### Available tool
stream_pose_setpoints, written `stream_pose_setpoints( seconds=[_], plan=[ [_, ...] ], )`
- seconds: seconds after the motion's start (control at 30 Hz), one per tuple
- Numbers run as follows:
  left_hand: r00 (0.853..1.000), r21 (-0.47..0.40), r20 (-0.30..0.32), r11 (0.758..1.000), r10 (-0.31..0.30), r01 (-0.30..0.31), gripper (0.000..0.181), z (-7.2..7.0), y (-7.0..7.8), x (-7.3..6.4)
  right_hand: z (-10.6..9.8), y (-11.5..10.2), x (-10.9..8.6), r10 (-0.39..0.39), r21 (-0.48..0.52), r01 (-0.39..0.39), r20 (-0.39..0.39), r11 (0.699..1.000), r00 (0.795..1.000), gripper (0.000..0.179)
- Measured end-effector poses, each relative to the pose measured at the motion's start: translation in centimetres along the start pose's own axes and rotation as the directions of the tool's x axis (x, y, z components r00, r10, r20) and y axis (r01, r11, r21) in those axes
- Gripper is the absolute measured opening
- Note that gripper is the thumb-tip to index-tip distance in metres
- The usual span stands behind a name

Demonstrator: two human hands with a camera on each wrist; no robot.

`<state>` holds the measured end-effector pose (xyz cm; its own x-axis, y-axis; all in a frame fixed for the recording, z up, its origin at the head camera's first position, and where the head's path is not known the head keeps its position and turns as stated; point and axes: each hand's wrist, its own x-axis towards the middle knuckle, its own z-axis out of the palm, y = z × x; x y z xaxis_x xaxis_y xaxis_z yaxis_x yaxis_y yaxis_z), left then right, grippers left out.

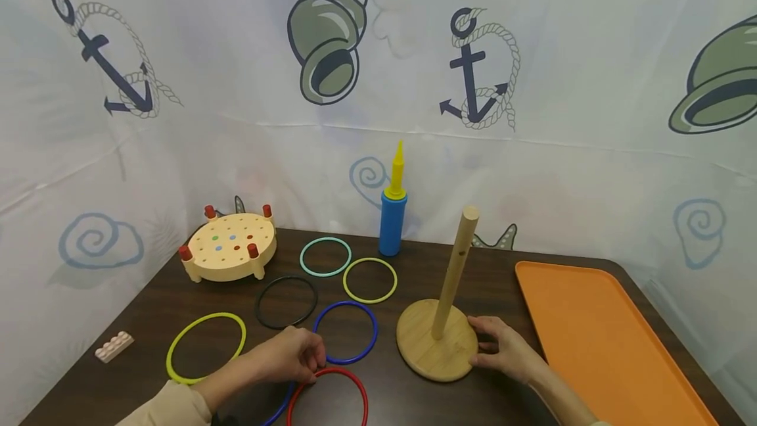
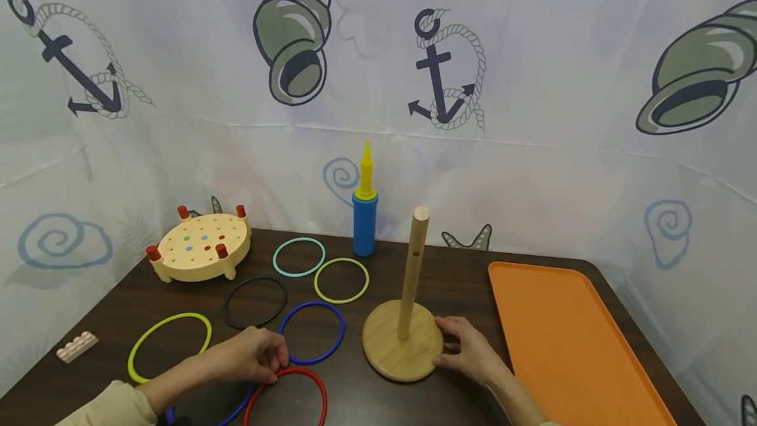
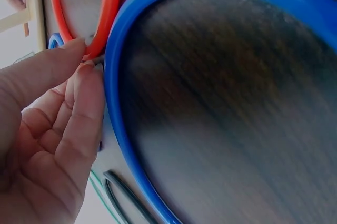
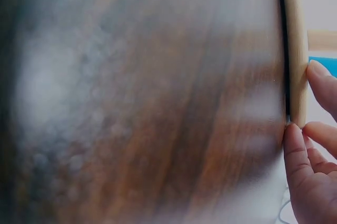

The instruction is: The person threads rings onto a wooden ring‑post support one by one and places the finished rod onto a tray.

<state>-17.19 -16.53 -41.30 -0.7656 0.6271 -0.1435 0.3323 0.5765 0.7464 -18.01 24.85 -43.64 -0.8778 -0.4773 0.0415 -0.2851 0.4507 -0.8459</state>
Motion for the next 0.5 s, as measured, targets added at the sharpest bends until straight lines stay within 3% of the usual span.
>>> stream_pose_setpoints(
  seconds=[0.5],
  plan=[
    [0.998, 0.131, -0.043, 0.991, 0.034, -0.028, 0.016, 0.44, 0.68, 0.44, 0.05, -0.18, -0.09, 0.032, -0.011, -0.032, 0.011, 0.999, 0.999, 0.078]
  ],
)
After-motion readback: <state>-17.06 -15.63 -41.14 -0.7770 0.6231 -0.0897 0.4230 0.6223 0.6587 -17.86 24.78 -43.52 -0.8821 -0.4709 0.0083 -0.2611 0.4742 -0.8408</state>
